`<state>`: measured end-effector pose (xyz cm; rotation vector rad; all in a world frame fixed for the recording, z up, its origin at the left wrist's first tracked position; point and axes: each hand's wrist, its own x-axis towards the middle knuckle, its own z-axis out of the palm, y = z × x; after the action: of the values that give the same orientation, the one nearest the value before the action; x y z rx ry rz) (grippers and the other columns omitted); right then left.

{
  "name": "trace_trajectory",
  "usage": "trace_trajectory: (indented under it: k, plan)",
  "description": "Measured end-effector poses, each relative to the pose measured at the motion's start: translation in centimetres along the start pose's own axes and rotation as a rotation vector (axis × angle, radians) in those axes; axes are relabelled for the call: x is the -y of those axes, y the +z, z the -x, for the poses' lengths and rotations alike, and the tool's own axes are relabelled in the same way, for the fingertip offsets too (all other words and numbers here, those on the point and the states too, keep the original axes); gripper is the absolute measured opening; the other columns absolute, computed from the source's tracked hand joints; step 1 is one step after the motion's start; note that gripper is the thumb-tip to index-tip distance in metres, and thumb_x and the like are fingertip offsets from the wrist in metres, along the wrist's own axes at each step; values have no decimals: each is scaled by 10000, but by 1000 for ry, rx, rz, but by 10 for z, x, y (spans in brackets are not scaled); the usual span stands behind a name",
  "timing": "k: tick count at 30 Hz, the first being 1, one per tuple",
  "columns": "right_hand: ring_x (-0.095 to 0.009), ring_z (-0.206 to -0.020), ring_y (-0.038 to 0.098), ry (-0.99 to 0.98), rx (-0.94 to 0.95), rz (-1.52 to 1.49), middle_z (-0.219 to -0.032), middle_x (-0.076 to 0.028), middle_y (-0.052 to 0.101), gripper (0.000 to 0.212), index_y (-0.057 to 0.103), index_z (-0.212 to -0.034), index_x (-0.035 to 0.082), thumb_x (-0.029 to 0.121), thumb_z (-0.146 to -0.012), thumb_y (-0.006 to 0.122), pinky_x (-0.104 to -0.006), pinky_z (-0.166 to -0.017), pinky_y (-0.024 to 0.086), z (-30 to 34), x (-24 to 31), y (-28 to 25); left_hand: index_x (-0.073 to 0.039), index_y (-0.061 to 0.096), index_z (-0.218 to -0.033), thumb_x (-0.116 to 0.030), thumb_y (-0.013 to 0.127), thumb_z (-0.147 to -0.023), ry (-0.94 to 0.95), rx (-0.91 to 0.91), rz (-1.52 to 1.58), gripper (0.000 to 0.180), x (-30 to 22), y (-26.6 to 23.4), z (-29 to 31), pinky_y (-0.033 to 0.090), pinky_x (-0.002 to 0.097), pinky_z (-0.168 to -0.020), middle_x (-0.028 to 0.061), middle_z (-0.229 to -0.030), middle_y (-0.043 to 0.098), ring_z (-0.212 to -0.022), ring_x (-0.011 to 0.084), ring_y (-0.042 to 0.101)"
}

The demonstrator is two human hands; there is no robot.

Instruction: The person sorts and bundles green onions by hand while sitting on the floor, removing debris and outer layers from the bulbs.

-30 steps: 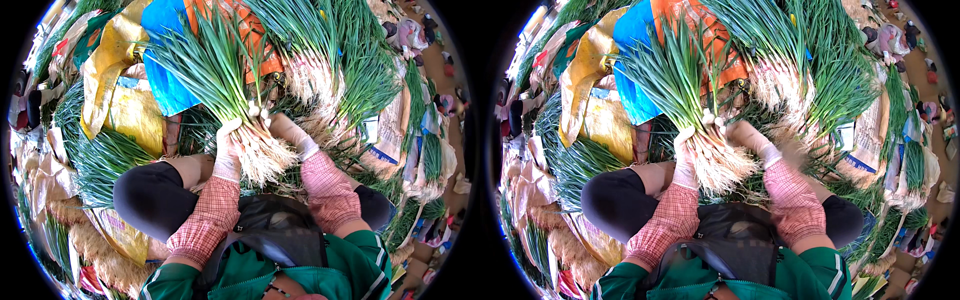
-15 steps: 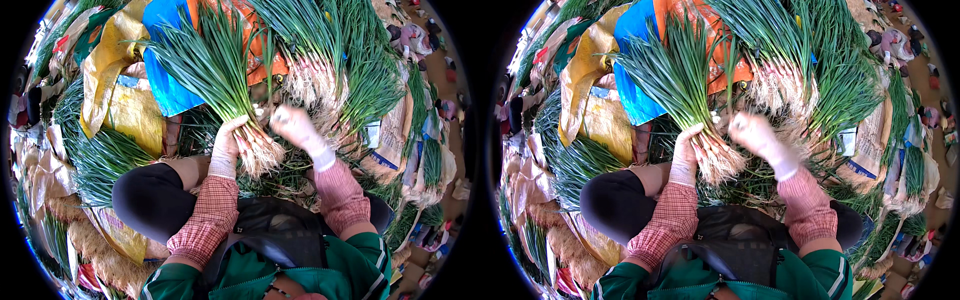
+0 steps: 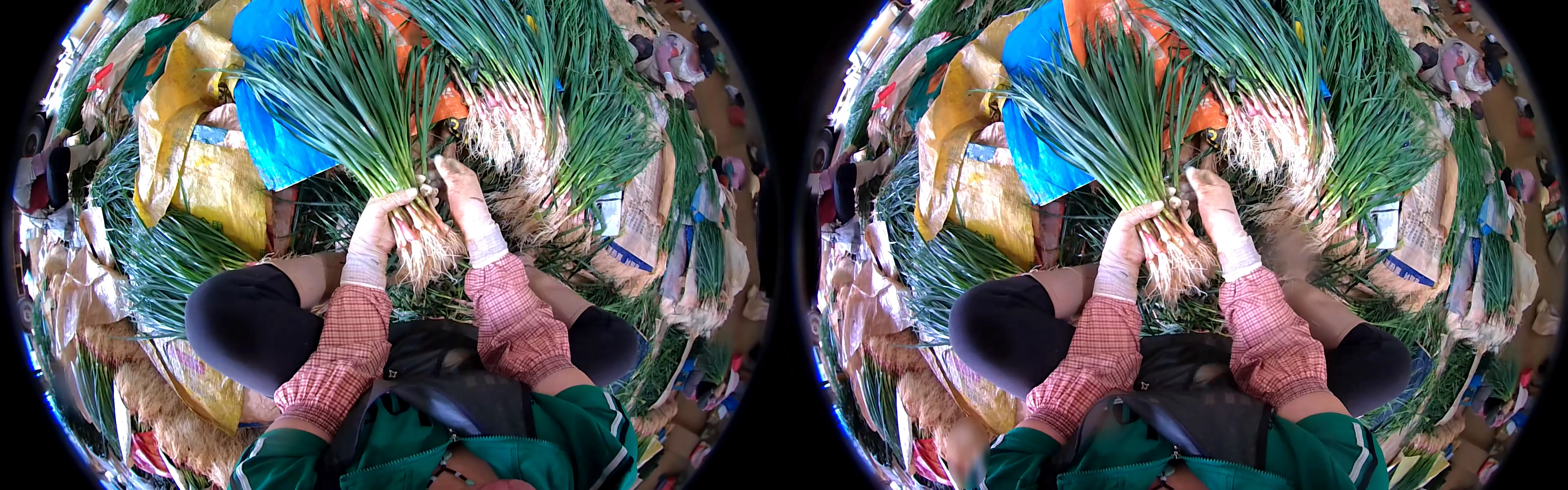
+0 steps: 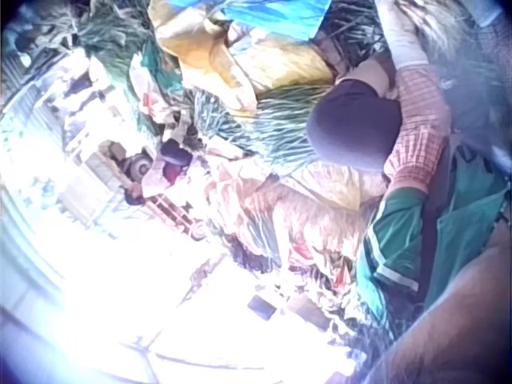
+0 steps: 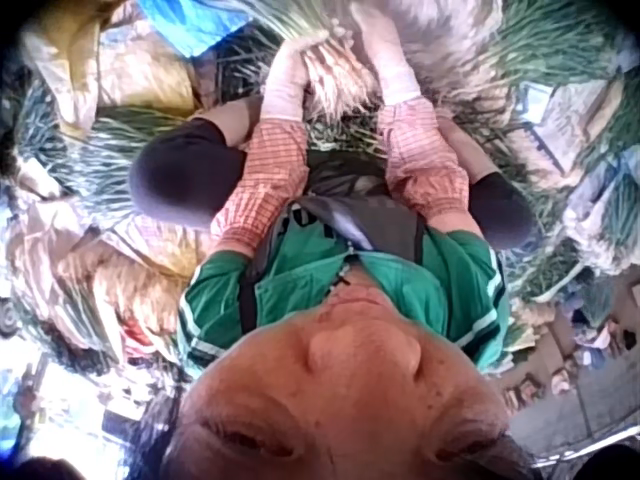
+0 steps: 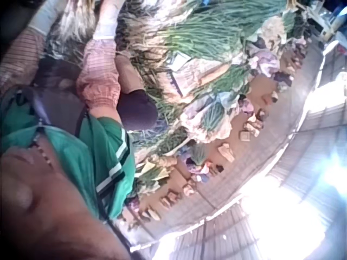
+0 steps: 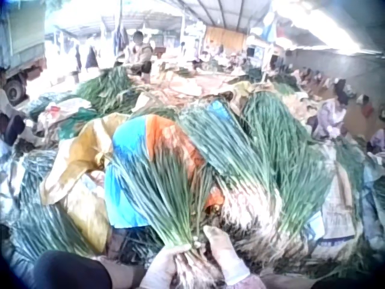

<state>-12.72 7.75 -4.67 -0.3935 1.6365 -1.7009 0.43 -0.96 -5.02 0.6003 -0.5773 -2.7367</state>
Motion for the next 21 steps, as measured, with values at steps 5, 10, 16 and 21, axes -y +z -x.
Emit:
trace_trajectory:
  k: [5, 10, 16, 21]
  plan:
    - [-92, -655, 522, -43, -116, 200, -762, -4, 583, 114, 601, -887, -3, 101, -910, 563, -222, -632, 444, -17, -19, 2, 58, 575, -1110, -48, 633, -783, 77, -16, -131, 349, 2, 3, -2, 534, 364, -791, 160, -949, 671, -852, 255, 651]
    - [-139, -714, 567, 398, -17, -357, -803, -49, 581, 159, 597, -982, -2, 42, -912, 462, -246, -592, 478, -16, -23, -5, 49, 513, -1168, -90, 616, -784, 21, 152, 127, 421, 4, -5, 2, 530, 497, -795, 154, -965, 626, -934, 356, 601]
    - [-315, -791, 647, -3, -263, 892, -882, -143, 675, 321, 633, -1039, 86, 354, -877, 562, -387, -742, 514, -51, 73, -48, 67, 413, -1303, -203, 585, -779, 39, 127, 110, 614, 2, 15, 3, 569, 416, -741, 185, -1005, 623, -835, 323, 644]
    - [-310, -740, 643, -260, -259, 1286, -831, -159, 662, 217, 631, -879, 71, 281, -824, 632, -413, -695, 518, -71, 60, -63, 82, 457, -1241, -132, 623, -760, 80, 276, 304, 551, -10, 18, 7, 550, 449, -800, 187, -1025, 624, -994, 337, 599]
